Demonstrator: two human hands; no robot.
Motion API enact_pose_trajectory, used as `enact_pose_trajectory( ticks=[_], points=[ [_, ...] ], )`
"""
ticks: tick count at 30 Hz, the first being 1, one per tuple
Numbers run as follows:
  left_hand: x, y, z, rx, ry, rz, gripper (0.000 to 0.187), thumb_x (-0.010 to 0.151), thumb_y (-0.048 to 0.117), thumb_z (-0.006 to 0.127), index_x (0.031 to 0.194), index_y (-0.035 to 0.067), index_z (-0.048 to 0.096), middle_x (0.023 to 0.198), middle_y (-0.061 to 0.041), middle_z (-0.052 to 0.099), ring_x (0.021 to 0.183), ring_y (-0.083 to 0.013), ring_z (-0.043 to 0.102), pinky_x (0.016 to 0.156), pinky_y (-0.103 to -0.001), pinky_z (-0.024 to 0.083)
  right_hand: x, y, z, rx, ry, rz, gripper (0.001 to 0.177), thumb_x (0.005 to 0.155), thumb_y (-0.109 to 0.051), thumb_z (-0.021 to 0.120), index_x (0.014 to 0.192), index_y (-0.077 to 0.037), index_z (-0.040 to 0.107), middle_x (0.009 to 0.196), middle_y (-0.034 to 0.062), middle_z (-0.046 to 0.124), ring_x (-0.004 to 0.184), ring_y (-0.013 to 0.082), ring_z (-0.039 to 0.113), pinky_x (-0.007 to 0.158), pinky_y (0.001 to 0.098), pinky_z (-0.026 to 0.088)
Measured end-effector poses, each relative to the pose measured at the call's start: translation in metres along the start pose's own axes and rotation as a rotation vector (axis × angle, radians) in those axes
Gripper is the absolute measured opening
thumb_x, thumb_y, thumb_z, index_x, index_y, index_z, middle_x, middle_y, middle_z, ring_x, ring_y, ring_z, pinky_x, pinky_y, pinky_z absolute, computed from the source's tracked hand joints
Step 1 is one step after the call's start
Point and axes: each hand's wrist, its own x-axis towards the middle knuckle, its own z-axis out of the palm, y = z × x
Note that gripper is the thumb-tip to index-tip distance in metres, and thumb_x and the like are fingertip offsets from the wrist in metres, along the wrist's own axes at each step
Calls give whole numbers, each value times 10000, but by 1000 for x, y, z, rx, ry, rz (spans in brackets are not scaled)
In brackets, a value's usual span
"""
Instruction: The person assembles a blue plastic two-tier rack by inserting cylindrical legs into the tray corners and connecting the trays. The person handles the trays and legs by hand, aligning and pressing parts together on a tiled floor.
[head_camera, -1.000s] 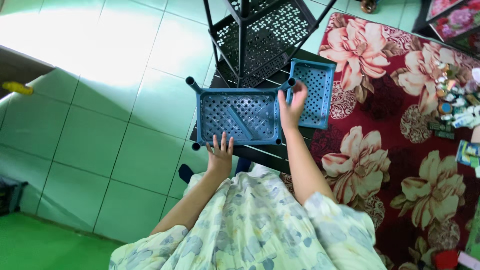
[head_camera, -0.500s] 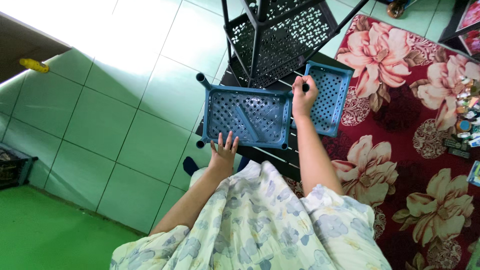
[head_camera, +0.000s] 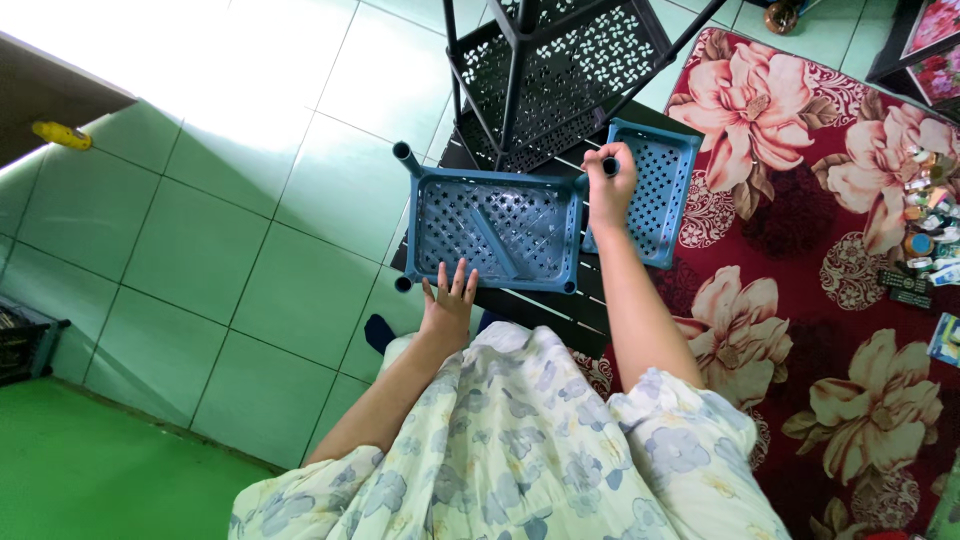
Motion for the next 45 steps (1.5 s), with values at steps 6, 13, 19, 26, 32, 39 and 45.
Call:
enact_pose_trajectory(
  ticks=[6, 13, 19, 26, 32, 39, 45],
  points=[
    [1, -1, -2, -8, -34, -5, 1060, 812, 313, 718, 1640, 78, 100, 1699, -193, -3, 1528, -495, 78, 1153, -703, 217, 9, 17, 7, -35, 82, 55, 385, 1010, -219, 714, 731, -76, 490, 649, -23, 520, 576, 64, 488, 543, 240, 375],
    [0, 2, 4, 27, 41, -3, 973, 842, 254, 664, 1626, 75, 115, 1692, -191, 3, 1519, -497, 103, 1138, -708, 233, 14, 27, -6, -49, -15, 27, 385, 968, -229, 705, 670, -60, 529, 624, -3, 558, 547, 76, 517, 519, 243, 379],
    [3, 1, 4, 35, -3, -7, 966, 854, 225, 647, 1641, 83, 104, 1696, -199, 9, 1518, -508, 101, 1137, -717, 230, 20, 3, -17, -36, -244, 119, 298, 952, -195, 734, 745, -64, 564, 703, -16, 573, 655, 80, 558, 621, 243, 438],
    [12, 1, 23, 34, 4, -17, 971, 856, 255, 665, 1638, 107, 109, 1700, -183, 3, 1519, -502, 101, 1130, -720, 226, -3, -1, -2, -55, 72, -45, 295, 949, -194, 759, 830, -63, 523, 799, -30, 528, 736, 66, 497, 687, 241, 413],
    [14, -3, 25, 58, -5, -3, 983, 857, 277, 671, 1643, 104, 105, 1708, -183, 6, 1517, -499, 132, 1128, -717, 240, 14, 17, 12, -30, 184, 52, 512, 1097, -295, 543, 641, -75, 467, 562, -16, 492, 511, 76, 435, 510, 266, 339],
    [11, -3, 10, 28, -86, 5, 1042, 829, 272, 688, 1645, 98, 63, 1708, -181, -17, 1527, -497, 109, 1139, -702, 222, 16, 23, 3, -114, 120, 53, 468, 1077, -237, 538, 650, -55, 484, 556, 7, 517, 490, 88, 449, 495, 279, 351],
    [15, -2, 3, 15, -125, 2, 1070, 831, 285, 699, 1643, 85, 31, 1711, -187, -45, 1533, -505, 77, 1147, -707, 195, 20, 23, -1, -127, 84, 93, 420, 1073, -252, 546, 704, -53, 517, 594, 9, 548, 537, 90, 488, 539, 276, 398]
  ],
)
